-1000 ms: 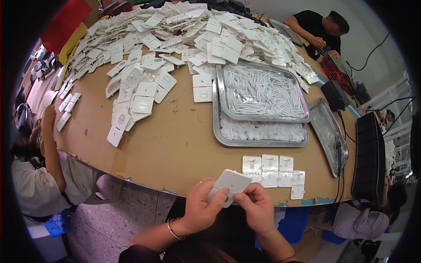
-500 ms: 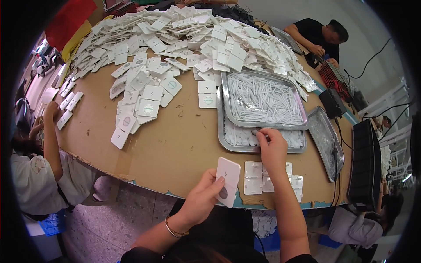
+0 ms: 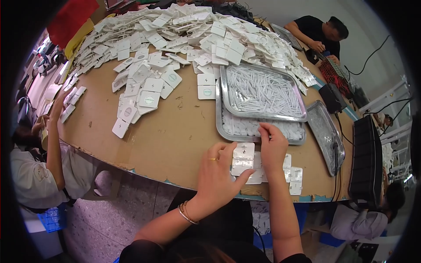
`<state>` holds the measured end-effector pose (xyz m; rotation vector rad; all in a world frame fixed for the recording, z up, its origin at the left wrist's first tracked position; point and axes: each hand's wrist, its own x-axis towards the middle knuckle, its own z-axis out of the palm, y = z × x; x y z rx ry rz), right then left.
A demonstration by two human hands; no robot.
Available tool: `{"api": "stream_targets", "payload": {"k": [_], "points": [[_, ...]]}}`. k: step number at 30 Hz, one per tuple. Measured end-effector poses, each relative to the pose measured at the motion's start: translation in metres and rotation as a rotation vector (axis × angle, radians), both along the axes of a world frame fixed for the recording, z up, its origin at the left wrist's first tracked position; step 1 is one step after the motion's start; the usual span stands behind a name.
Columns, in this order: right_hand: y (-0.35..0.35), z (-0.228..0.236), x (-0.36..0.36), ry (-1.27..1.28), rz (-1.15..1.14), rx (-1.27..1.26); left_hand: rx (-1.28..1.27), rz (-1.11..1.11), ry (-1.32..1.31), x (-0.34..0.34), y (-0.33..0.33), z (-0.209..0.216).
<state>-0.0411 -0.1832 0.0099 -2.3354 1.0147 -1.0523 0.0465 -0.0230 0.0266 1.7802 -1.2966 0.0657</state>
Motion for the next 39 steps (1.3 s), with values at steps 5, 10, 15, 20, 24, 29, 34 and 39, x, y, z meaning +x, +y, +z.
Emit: {"api": "stream_targets", "payload": {"k": [5,10,15,20,24,29,34,39], "points": [[0.009,0.017,-0.001,-0.113,-0.075,0.074,0.365,0.005,0.112,-0.002,-0.016,-0.004],[0.035,0.036,-0.025,-0.531,0.057,0.672,0.367,-0.085,0.240,0.023,-0.010,-0.004],[0.071,0.030,-0.028,-0.413,0.137,0.625,0.253,-0.208,0.851,0.032,0.001,-0.006],[0.083,0.030,-0.029,-0.473,0.164,0.478,0.083,-0.241,1.139,0.011,0.013,0.001],[0.091,0.036,-0.025,-0.339,0.216,0.402,-0.008,-0.243,1.139,0.006,0.017,0.008],[0.095,0.042,-0.021,-0.293,0.179,0.426,-0.034,-0.247,1.132,0.000,0.021,0.013],[0.099,0.038,-0.020,-0.449,0.220,0.544,-0.082,-0.224,1.100,-0.005,0.023,0.016],[0.102,0.036,-0.018,-0.425,0.219,0.527,-0.070,-0.232,1.080,-0.006,0.025,0.015]]}}
